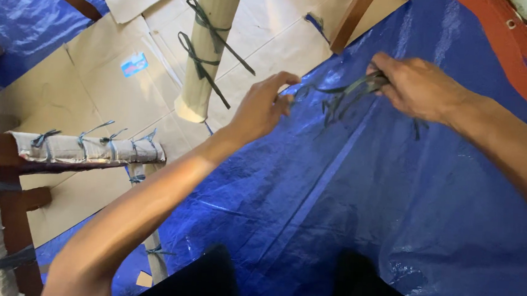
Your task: Wrapping chair legs with protective cardboard and securing them with plastic strips.
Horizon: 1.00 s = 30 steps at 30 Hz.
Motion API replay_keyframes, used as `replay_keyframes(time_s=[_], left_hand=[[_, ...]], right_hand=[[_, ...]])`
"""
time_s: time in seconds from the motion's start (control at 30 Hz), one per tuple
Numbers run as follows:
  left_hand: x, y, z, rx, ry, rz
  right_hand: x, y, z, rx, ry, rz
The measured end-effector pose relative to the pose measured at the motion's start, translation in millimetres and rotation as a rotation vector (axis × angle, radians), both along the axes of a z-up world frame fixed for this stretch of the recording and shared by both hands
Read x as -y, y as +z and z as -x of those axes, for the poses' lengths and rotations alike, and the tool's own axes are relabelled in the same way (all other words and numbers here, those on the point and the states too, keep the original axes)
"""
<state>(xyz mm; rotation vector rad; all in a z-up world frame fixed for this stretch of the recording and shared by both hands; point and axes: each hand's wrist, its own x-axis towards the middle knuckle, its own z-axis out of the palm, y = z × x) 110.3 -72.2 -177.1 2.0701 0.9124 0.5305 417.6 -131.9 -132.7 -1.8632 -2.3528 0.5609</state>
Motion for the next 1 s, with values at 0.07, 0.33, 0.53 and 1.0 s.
replay_keyframes(time_s=[0.07, 0.33, 0.53, 1.0], left_hand=[[-2, -9, -9, 0.112, -0.003, 0.046], [-6, -15, -16, 0.028, -0.019, 0.123], [-14, -18, 8, -0.007, 0.060, 0.060], [18, 36, 1, -0.015, 0.137, 0.055]], right_hand=[[2, 0, 4, -0.036, -0.024, 0.070], [8, 10, 15, -0.093, 0.001, 0.097], [7, 5, 3, 0.094, 0.155, -0.034], [-11, -84, -29, 0.322, -0.009, 0.110]])
